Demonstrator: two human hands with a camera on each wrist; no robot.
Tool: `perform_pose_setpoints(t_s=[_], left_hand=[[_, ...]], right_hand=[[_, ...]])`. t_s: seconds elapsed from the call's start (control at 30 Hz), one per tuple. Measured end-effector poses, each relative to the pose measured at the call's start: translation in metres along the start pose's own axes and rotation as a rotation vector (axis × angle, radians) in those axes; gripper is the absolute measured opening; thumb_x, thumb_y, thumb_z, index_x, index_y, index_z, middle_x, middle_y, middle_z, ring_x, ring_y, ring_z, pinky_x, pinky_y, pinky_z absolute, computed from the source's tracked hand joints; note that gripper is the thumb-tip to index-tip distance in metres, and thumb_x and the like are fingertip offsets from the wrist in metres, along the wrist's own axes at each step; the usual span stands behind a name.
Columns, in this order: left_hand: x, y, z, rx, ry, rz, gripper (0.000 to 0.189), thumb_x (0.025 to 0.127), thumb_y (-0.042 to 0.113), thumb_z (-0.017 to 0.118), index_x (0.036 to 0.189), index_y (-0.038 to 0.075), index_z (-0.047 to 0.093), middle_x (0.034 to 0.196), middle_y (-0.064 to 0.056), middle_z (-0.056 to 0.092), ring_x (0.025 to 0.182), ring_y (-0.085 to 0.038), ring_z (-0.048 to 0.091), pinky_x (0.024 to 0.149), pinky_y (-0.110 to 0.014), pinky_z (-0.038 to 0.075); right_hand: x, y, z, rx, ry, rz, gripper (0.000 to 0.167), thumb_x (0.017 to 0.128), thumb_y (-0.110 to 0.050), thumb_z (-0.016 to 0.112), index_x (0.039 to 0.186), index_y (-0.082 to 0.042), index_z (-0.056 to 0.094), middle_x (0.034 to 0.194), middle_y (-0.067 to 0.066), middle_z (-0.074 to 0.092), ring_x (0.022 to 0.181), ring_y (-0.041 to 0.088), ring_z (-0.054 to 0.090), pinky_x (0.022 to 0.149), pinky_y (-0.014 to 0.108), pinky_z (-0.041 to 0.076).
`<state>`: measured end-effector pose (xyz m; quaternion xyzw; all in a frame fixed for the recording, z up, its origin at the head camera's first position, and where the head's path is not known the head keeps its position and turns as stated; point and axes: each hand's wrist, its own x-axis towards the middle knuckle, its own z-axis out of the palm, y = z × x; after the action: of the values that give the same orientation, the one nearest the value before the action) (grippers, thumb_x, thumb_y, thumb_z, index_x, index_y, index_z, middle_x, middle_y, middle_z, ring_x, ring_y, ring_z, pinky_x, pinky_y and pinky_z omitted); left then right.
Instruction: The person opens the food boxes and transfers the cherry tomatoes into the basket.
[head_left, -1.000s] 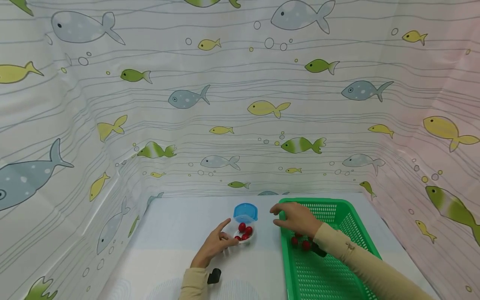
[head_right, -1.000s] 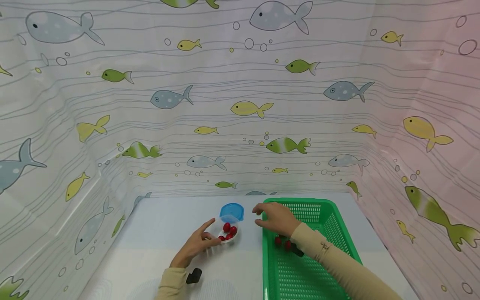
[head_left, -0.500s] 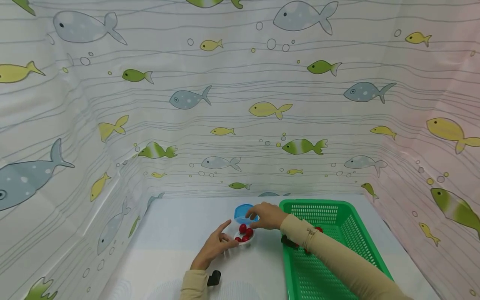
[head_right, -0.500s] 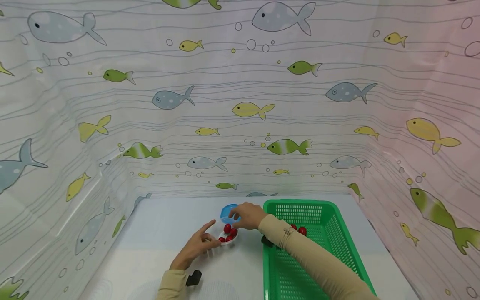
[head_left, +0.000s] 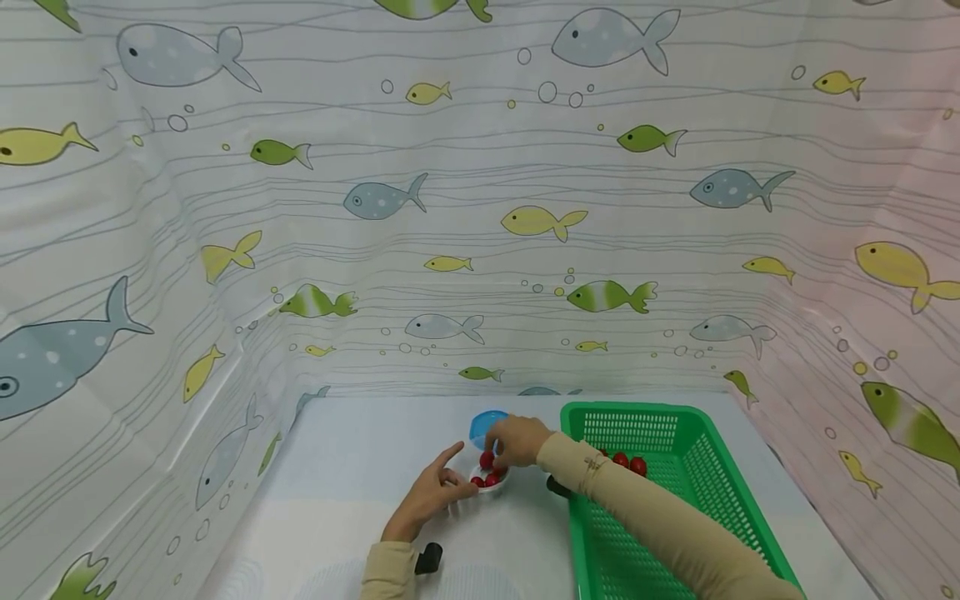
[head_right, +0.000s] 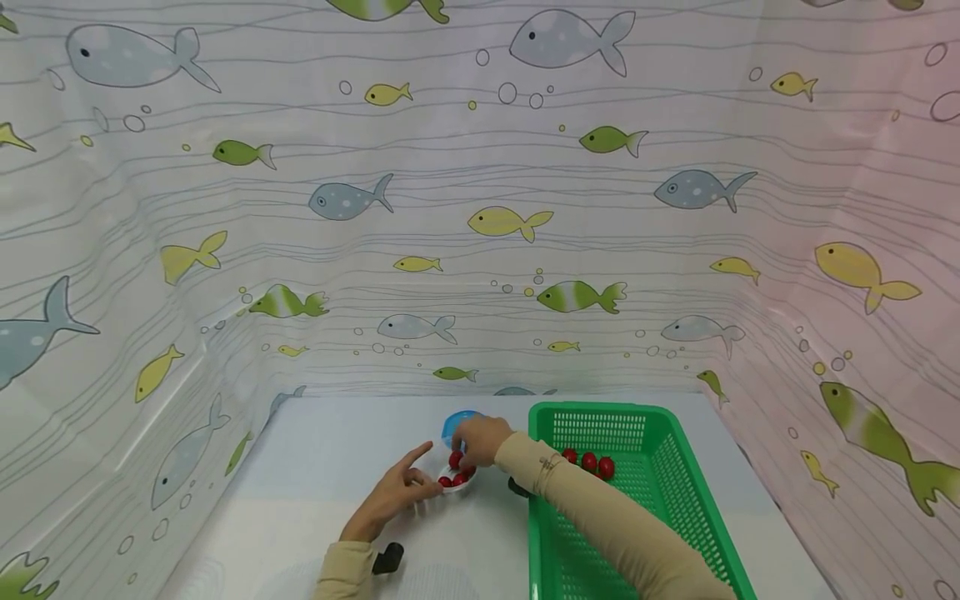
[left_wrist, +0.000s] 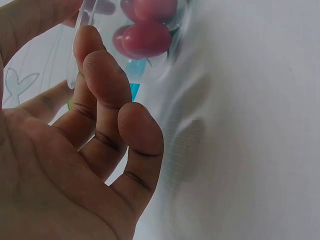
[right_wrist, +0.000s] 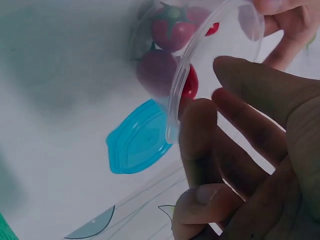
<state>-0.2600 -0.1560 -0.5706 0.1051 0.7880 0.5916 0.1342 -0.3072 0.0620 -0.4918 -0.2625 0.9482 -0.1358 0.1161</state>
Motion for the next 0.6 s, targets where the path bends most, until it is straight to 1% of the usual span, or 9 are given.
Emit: perform_pose_setpoints(t_s=[0.13, 0.23, 0.4, 0.6], left_hand=[[0.0, 0.0, 0.0, 0.008, 0.0, -0.008, 0.085, 0.088, 0.023, 0.079, 0.159, 0.011, 0.033, 0.089, -0.007, 0.067, 0.069, -0.022, 0.057, 0.057, -0.032, 0.043], [0.0, 0.0, 0.0, 0.006, -0.009, -0.008, 0.086, 0.088, 0.023, 0.08, 0.159, 0.01, 0.032, 0.089, -0.007, 0.067, 0.069, -0.023, 0.058, 0.057, -0.031, 0.043], [0.0, 0.001, 0.0, 0.016, -0.018, 0.006, 0.087, 0.087, 0.023, 0.08, 0.159, 0.01, 0.032, 0.09, -0.009, 0.067, 0.071, -0.022, 0.059, 0.057, -0.03, 0.043], [0.001, 0.0, -0.001, 0.036, -0.018, 0.022, 0.087, 0.088, 0.023, 0.08, 0.159, 0.009, 0.032, 0.09, -0.008, 0.068, 0.074, -0.017, 0.059, 0.06, -0.03, 0.043]], right_hand=[[0.001, -0.004, 0.005, -0.028, -0.038, 0.03, 0.015, 0.086, -0.02, 0.081, 0.101, -0.019, 0.081, 0.081, -0.012, 0.067, 0.076, 0.008, 0.058, 0.066, 0.034, 0.051], [0.004, -0.005, 0.01, -0.091, -0.039, 0.031, 0.012, 0.086, -0.021, 0.082, 0.098, -0.02, 0.082, 0.079, -0.012, 0.067, 0.073, 0.008, 0.056, 0.067, 0.033, 0.051], [0.006, -0.009, 0.017, -0.196, -0.005, 0.013, 0.009, 0.086, -0.023, 0.083, 0.094, -0.019, 0.081, 0.08, -0.01, 0.07, 0.07, 0.009, 0.056, 0.072, 0.036, 0.054], [0.009, -0.007, 0.023, -0.198, 0.032, -0.012, 0.008, 0.084, -0.018, 0.085, 0.091, -0.019, 0.082, 0.077, -0.011, 0.069, 0.069, 0.008, 0.056, 0.073, 0.036, 0.055]])
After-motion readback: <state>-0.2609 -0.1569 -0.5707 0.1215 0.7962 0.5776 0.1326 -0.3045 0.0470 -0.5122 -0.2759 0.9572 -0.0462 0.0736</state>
